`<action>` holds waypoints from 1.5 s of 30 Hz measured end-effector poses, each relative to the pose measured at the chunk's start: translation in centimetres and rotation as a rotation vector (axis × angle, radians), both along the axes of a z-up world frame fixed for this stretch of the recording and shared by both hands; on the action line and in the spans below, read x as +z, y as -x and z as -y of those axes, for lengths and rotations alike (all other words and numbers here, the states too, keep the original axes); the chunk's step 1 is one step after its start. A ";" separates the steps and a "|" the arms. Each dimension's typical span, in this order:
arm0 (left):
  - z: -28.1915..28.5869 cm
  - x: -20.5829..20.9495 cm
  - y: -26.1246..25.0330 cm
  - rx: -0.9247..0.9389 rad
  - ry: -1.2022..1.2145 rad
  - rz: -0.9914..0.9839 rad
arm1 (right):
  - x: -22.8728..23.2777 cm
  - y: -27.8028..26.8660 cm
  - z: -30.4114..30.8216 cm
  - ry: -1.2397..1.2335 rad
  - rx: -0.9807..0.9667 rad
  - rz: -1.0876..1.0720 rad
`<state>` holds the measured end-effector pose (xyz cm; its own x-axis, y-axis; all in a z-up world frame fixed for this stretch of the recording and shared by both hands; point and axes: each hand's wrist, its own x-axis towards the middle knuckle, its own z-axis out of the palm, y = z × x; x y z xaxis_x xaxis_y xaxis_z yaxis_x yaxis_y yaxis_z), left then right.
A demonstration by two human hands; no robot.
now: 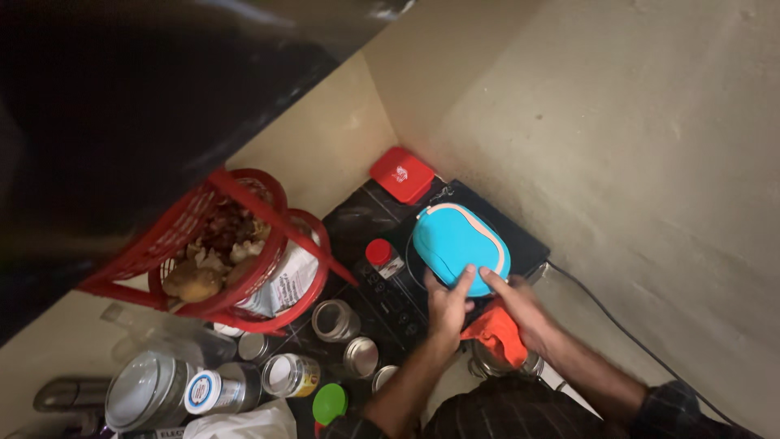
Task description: The person closes a red-lidded plastic container, shuts two lunch boxes, and screws lids onto several jars on the kitchen counter. They then wipe the induction cooktop surface with an orange cloth and finish screwing a green lid onto a glass jar.
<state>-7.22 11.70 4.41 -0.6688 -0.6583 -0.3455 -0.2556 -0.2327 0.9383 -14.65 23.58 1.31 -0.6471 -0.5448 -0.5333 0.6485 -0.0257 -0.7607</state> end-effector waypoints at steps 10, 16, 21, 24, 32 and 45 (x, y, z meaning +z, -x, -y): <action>14.3 -1.5 11.1 0.170 0.009 -0.093 | -0.9 2.4 -1.4 -0.152 0.246 -0.298; 22.2 -2.1 16.4 0.182 0.226 -0.050 | -1.1 2.5 -4.2 -0.199 0.209 -0.194; 25.6 -4.6 19.9 0.228 0.141 0.023 | -1.7 3.2 -6.3 -0.225 0.158 -0.171; 27.0 -6.9 21.8 0.223 0.103 0.048 | -2.6 3.7 -7.5 -0.262 0.141 -0.176; 29.2 -11.1 24.0 0.246 -0.045 -0.059 | -6.3 3.9 -9.6 -0.350 0.159 -0.234; 31.7 -11.9 24.8 0.194 -0.098 -0.113 | -7.2 3.9 -10.3 -0.327 0.161 -0.164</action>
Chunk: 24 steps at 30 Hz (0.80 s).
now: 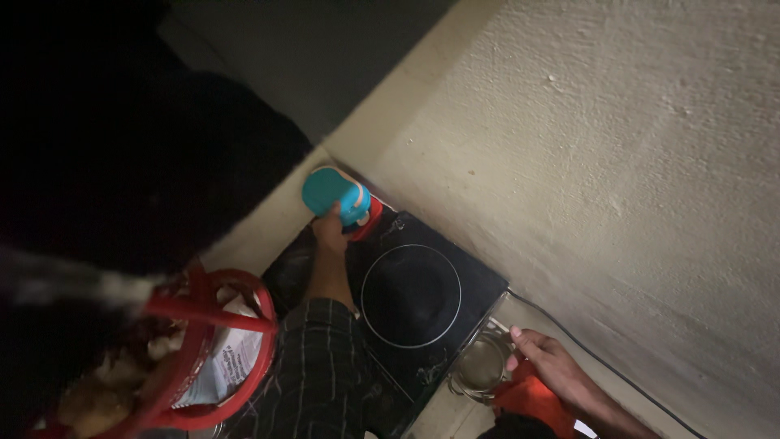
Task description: The person closes a red-lidded plastic container, shuts two lunch boxes, and screws lids onto several jars on the kitchen counter. They then wipe the induction cooktop surface with an orange cloth and finish screwing a green lid onto a glass jar.
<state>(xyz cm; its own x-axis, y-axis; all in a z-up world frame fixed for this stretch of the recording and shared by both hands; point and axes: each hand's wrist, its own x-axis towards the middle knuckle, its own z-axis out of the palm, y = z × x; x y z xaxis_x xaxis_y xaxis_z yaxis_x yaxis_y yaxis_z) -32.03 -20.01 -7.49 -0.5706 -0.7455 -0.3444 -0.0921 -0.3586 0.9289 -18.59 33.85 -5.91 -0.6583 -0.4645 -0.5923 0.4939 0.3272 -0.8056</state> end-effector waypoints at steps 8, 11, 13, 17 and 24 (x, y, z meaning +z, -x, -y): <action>0.7 -1.5 0.5 -0.078 0.005 0.051 | 0.3 0.0 -0.2 0.043 -0.043 0.080; 0.3 -1.5 0.6 -0.073 -0.009 0.057 | 0.8 -0.1 -0.1 0.035 -0.062 0.023; 0.3 -0.9 0.5 -0.054 -0.037 0.095 | 1.2 -0.1 0.1 0.028 -0.074 0.077; 0.3 -0.6 -0.9 -0.167 0.010 0.028 | 1.9 -0.4 0.2 0.029 -0.054 0.062; 1.3 -0.7 -3.5 -0.258 0.035 -0.008 | 2.2 -0.9 0.3 0.074 -0.029 0.003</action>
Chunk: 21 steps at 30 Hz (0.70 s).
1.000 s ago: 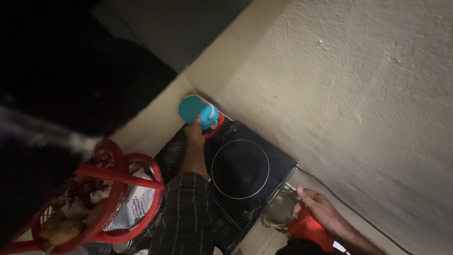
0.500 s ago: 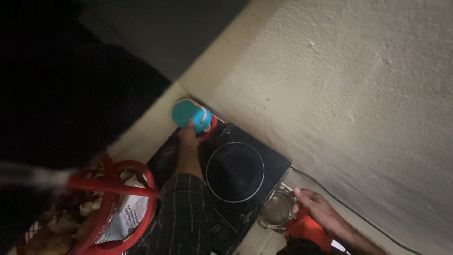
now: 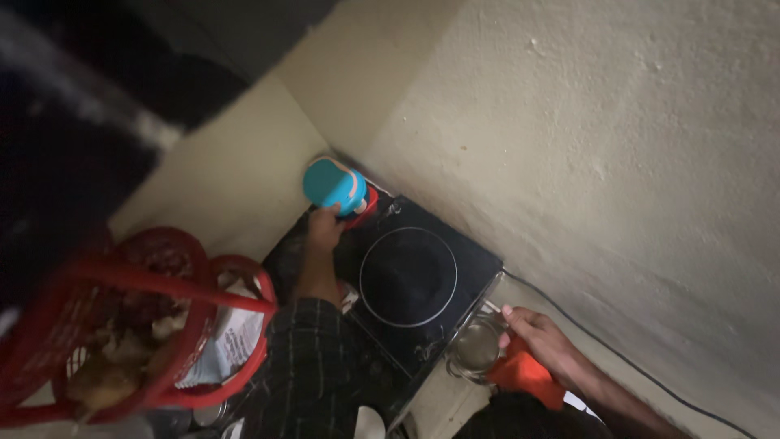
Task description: The person closes a red-lidded plastic container, shuts two lunch boxes, and screws lids onto several jars on the kitchen counter. They then wipe the induction cooktop surface with an orange cloth and finish screwing a green lid onto a glass jar.
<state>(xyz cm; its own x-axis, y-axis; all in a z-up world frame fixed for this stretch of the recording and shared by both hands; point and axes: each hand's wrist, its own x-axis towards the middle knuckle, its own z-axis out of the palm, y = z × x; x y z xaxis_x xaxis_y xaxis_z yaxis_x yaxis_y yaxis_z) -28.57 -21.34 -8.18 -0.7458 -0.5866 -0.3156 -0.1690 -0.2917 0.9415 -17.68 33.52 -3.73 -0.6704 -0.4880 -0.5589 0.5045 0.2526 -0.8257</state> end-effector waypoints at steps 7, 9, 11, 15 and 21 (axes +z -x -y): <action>-1.4 5.2 -4.8 -0.078 1.276 0.439 | -0.3 -0.3 0.5 -0.013 0.081 -0.129; -3.2 7.5 -8.2 -0.025 1.309 0.369 | 0.0 -0.5 0.8 0.040 0.091 -0.176; -5.3 9.8 -11.7 0.000 1.385 0.237 | 0.6 -0.9 1.0 0.064 0.088 -0.157; -10.2 12.0 -18.1 -0.070 1.203 0.452 | 2.2 -1.0 1.4 0.065 0.103 -0.093; -12.4 9.9 -22.7 -0.141 1.211 0.453 | 3.6 -1.1 3.5 0.132 0.105 -0.092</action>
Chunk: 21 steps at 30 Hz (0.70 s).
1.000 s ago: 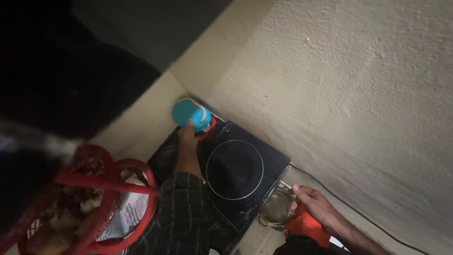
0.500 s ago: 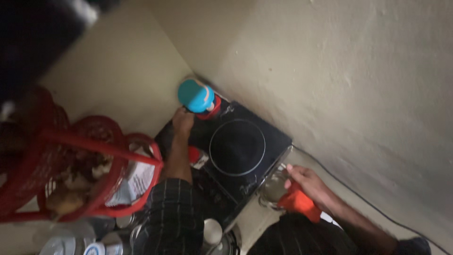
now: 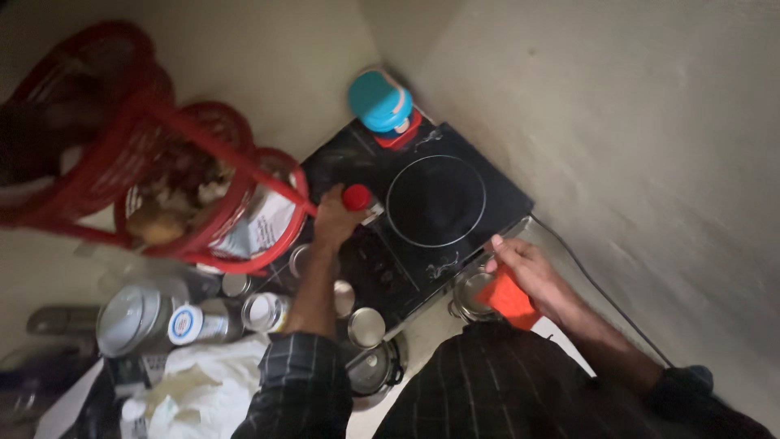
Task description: The person closes a red-lidded plastic container, shuts two lunch boxes, and screws lids onto several jars on the kitchen counter. They then wipe the induction cooktop surface with an orange cloth and finish screwing a green lid onto a glass jar.
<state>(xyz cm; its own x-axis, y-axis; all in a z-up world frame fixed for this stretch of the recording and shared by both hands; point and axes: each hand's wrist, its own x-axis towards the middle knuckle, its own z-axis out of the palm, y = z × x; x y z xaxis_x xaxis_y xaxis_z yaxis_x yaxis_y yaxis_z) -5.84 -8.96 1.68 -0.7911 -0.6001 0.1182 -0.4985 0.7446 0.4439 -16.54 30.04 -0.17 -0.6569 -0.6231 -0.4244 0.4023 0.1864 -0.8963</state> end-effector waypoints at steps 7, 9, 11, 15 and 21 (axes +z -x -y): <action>-1.2 -2.1 -0.3 0.028 -0.053 -0.212 | 2.9 1.4 3.4 -0.031 0.065 -0.306; -2.3 -1.3 -0.4 0.069 -0.100 -0.230 | 3.6 1.8 4.3 0.024 0.054 -0.430; -3.7 -0.1 -0.8 0.104 -0.108 -0.241 | 4.1 2.3 5.1 0.078 0.046 -0.502; -6.5 2.1 -3.7 0.227 -0.267 -0.225 | 3.6 2.7 7.5 0.144 0.061 -0.583; -10.0 4.4 -11.2 0.220 -0.543 -0.437 | 2.3 1.3 10.2 -0.004 0.211 -0.890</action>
<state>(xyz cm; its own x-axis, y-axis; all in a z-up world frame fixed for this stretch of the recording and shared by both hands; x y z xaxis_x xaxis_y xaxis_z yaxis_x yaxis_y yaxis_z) 5.33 1.05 6.05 -0.5941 -0.8036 0.0357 -0.3042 0.2655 0.9148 -17.79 19.85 2.11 -0.6152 -0.7672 0.1816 -0.4801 0.1818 -0.8582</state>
